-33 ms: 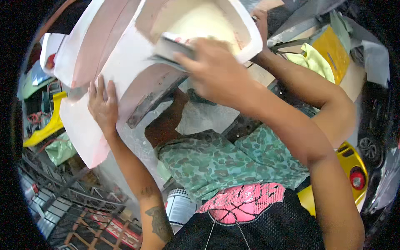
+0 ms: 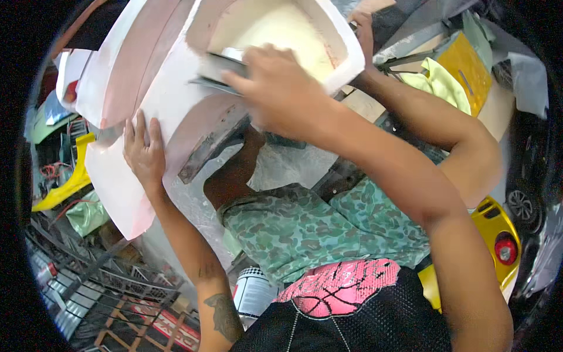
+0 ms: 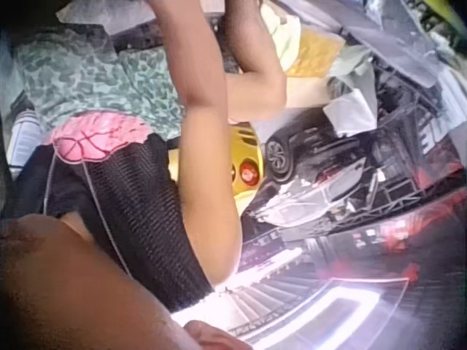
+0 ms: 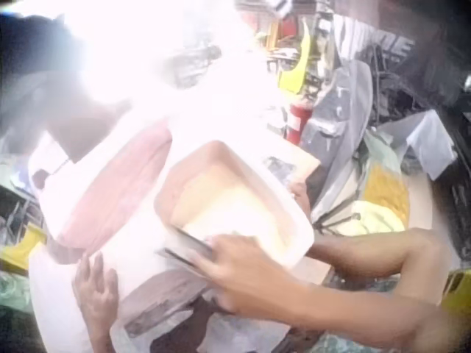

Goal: Sanding a large fiberglass or plastic car body part using a sanding block and sandpaper.

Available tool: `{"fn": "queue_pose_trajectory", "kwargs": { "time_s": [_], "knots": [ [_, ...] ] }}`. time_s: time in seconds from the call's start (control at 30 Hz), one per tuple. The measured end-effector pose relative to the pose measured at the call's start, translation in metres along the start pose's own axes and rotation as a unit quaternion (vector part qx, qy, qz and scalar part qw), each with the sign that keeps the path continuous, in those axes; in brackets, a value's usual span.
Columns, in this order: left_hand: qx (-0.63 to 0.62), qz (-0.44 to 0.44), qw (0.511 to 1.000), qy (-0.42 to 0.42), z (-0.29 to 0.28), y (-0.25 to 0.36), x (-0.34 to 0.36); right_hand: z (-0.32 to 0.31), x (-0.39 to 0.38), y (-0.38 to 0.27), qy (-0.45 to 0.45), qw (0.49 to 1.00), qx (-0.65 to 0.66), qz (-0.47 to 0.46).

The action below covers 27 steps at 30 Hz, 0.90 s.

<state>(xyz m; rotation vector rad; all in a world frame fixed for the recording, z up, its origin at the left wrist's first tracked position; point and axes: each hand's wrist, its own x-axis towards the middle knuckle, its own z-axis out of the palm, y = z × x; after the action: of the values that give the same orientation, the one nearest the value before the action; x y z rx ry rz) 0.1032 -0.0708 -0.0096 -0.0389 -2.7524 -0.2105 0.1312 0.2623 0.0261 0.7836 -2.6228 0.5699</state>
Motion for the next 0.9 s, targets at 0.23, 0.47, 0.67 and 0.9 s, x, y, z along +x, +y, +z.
{"fn": "queue_pose_trajectory", "kwargs": {
  "time_s": [0.23,0.47,0.67,0.9],
  "knots": [
    [0.029,-0.023,0.999,0.002,-0.001,0.003,-0.008,-0.026,-0.053,0.005,-0.098,0.994,0.02,0.032],
    [0.007,-0.005,1.0,0.006,0.004,-0.003,0.0,0.009,0.012,0.005,-0.027,1.0,0.007,0.011],
    [0.024,-0.015,1.0,0.011,-0.002,0.001,-0.01,-0.012,-0.033,0.011,-0.049,0.997,0.061,-0.012],
    [0.023,-0.011,1.0,0.011,-0.001,-0.002,-0.004,-0.003,0.003,0.001,-0.065,0.997,0.01,0.027]
  ]
}}
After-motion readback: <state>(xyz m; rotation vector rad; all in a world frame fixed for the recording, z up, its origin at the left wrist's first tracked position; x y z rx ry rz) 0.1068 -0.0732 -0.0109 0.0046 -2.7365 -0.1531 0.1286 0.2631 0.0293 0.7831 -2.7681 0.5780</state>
